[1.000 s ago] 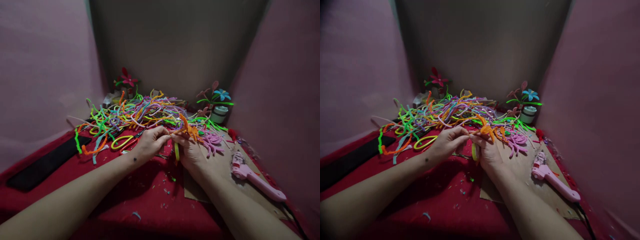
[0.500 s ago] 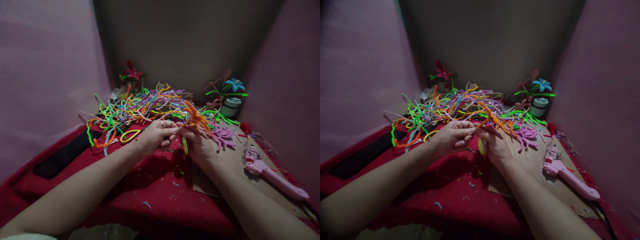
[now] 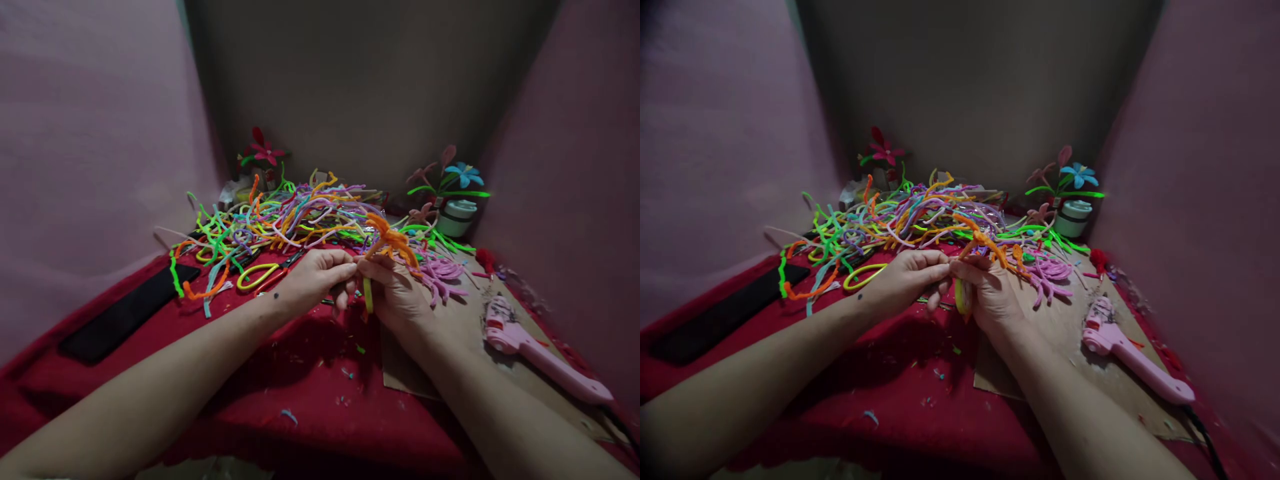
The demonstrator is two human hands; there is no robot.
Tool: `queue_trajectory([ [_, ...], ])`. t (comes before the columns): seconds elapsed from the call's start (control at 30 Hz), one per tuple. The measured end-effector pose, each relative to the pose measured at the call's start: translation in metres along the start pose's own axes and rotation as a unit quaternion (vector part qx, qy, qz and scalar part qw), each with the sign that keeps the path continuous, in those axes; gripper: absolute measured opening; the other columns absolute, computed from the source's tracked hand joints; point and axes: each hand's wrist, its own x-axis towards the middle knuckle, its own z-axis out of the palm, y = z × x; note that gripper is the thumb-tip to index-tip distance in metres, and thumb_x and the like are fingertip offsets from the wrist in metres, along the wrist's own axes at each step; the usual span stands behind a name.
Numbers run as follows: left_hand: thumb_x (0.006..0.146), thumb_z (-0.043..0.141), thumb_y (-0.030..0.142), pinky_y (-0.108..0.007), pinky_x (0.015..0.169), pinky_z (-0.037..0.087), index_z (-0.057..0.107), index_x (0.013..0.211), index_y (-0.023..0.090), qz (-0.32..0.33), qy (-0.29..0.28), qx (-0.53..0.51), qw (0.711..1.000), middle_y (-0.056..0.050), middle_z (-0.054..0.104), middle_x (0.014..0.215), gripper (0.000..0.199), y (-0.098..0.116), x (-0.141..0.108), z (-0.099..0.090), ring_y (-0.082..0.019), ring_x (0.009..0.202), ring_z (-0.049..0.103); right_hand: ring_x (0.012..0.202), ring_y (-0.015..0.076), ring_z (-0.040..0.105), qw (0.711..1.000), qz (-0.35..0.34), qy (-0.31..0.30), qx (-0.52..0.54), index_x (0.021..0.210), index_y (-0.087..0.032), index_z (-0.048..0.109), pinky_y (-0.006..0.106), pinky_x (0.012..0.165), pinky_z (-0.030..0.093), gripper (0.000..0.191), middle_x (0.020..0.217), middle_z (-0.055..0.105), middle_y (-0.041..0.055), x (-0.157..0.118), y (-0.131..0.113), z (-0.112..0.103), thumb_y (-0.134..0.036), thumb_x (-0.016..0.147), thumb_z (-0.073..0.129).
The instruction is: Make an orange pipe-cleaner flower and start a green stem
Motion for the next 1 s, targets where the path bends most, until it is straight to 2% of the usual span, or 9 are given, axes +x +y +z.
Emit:
queue_trajectory([
  [0.2, 0.077, 0.053, 0.019, -0.018, 0.040, 0.042, 0.051, 0.073, 0.013, 0.012, 0.073, 0.029, 0.997, 0.004, 0.055, 0.057, 0.008, 0.002, 0.000, 0.004, -0.006, 0.040, 0.052, 0.056, 0.0107, 0.058, 0.999, -0.034, -0.001, -0.011, 0.065, -0.017, 0.065, 0.024, 0.057, 0.046, 0.013, 0.064, 0.066, -0.0032, 0.000, 0.006, -0.002, -0.014, 0.057, 0.075],
  [0.33, 0.077, 0.052, 0.018, -0.018, 0.042, 0.039, 0.052, 0.072, 0.013, 0.034, 0.121, 0.118, 0.985, 0.005, 0.050, 0.055, 0.007, 0.000, 0.000, 0.006, -0.006, 0.042, 0.048, 0.055, 0.0107, 0.056, 0.997, -0.062, 0.013, -0.041, 0.065, -0.018, 0.066, 0.025, 0.058, 0.046, 0.010, 0.061, 0.064, -0.0042, -0.002, 0.008, -0.001, -0.016, 0.058, 0.074],
  [0.53, 0.079, 0.050, 0.019, -0.017, 0.045, 0.031, 0.055, 0.075, 0.015, 0.108, 0.140, 0.202, 0.963, 0.007, 0.044, 0.055, 0.008, -0.010, 0.002, 0.005, -0.005, 0.046, 0.037, 0.058, 0.0127, 0.057, 0.994, -0.074, 0.017, -0.083, 0.069, -0.020, 0.066, 0.027, 0.060, 0.046, 0.009, 0.066, 0.064, -0.0032, 0.000, 0.009, -0.002, -0.019, 0.062, 0.071],
  [0.77, 0.080, 0.049, 0.021, -0.018, 0.049, 0.033, 0.055, 0.070, 0.015, 0.130, 0.149, 0.232, 0.953, 0.004, 0.048, 0.062, 0.013, -0.008, 0.001, 0.002, -0.006, 0.053, 0.040, 0.073, 0.0139, 0.056, 0.981, -0.076, -0.093, -0.154, 0.079, -0.022, 0.065, 0.026, 0.070, 0.044, 0.018, 0.075, 0.063, -0.0024, -0.011, -0.003, 0.008, -0.020, 0.061, 0.070],
  [0.87, 0.079, 0.049, 0.020, -0.017, 0.045, 0.030, 0.051, 0.066, 0.015, 0.115, 0.155, 0.214, 0.958, 0.005, 0.044, 0.057, 0.014, -0.005, 0.002, 0.001, -0.005, 0.048, 0.036, 0.061, 0.0091, 0.050, 0.981, -0.063, -0.068, -0.169, 0.074, -0.020, 0.063, 0.022, 0.058, 0.040, 0.015, 0.070, 0.058, -0.0042, -0.013, -0.005, 0.010, -0.019, 0.061, 0.070],
  [1.0, 0.080, 0.049, 0.023, -0.016, 0.037, 0.026, 0.050, 0.070, 0.016, 0.058, 0.142, 0.122, 0.981, 0.007, 0.043, 0.050, 0.012, 0.002, 0.001, 0.001, -0.003, 0.038, 0.034, 0.047, 0.0053, 0.039, 0.992, -0.021, -0.022, -0.124, 0.072, -0.020, 0.062, 0.018, 0.042, 0.028, 0.013, 0.057, 0.053, -0.0065, -0.009, -0.003, 0.006, -0.022, 0.062, 0.069],
])
